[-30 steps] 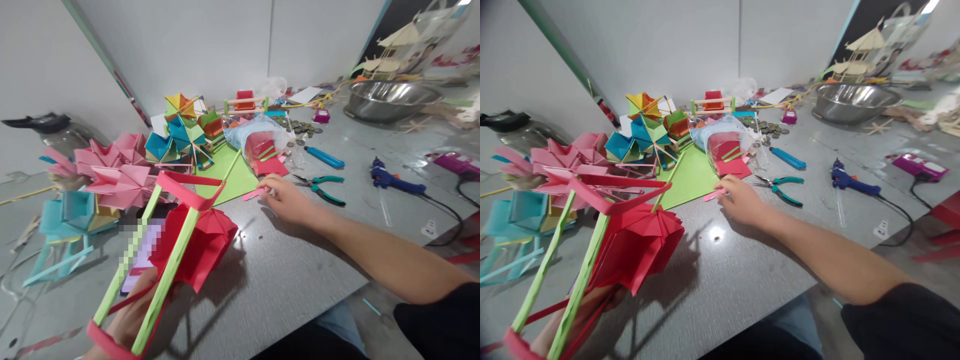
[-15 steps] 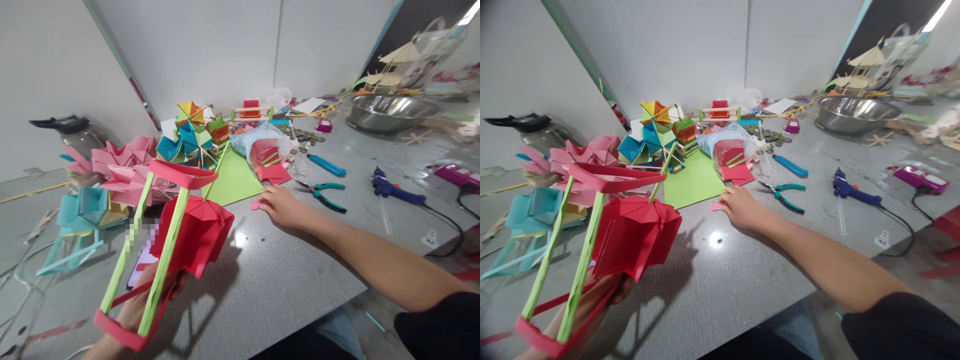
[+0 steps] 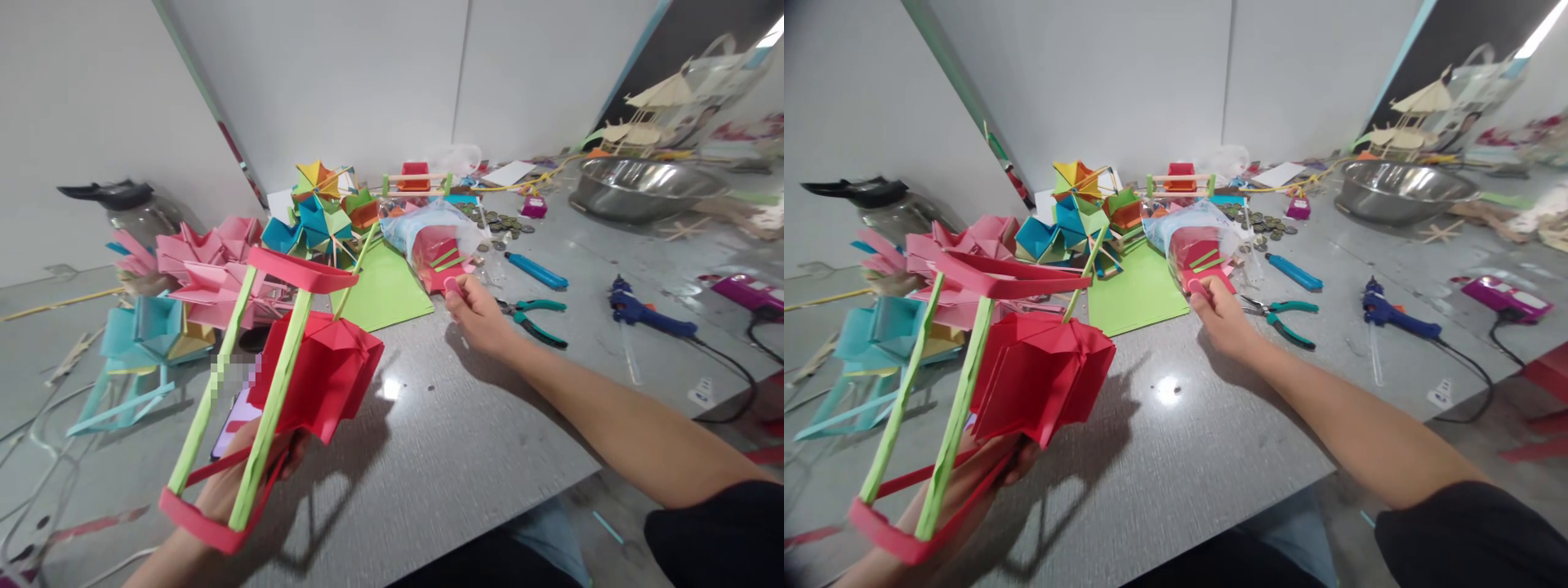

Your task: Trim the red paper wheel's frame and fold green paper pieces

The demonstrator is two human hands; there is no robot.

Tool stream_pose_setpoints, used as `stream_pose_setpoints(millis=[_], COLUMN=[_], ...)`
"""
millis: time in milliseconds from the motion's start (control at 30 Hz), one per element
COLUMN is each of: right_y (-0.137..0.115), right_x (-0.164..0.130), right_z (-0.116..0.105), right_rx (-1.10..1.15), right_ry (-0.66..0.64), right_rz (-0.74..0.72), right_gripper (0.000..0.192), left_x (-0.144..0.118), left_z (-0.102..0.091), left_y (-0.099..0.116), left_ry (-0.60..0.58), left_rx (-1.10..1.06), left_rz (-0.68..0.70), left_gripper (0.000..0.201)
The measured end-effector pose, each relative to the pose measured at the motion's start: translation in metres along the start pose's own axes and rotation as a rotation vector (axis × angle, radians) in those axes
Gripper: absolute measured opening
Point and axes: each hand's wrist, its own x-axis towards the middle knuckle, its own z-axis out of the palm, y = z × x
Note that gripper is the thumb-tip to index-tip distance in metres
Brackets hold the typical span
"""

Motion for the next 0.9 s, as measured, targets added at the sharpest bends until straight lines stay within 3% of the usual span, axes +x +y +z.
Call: stream_pose_setpoints(millis=[200, 700, 900], right_y=[-0.006, -0.028, -0.027], right_x=[-0.004, -0.016, -0.017], right_z=[-0.001, 0.003, 0.007], right_rx=[0.007, -0.293, -0.224], right_ry=[-0.082, -0.34, -0.337], right_rz=[0.039, 0.067, 0.048], right_gripper=[0.038, 0.02, 0.019], left_x=[-0.006, -0.011, -0.015], left_z=[0.004, 0.016, 0.015], left_y=[0.006, 0.02, 0.022], left_ry=[0.035, 0.099, 0.099], left_rx=[-0.006, -0.003, -0.02], left_rz=[0.035, 0.016, -0.007], left_gripper=[0.038, 0.033, 0.033])
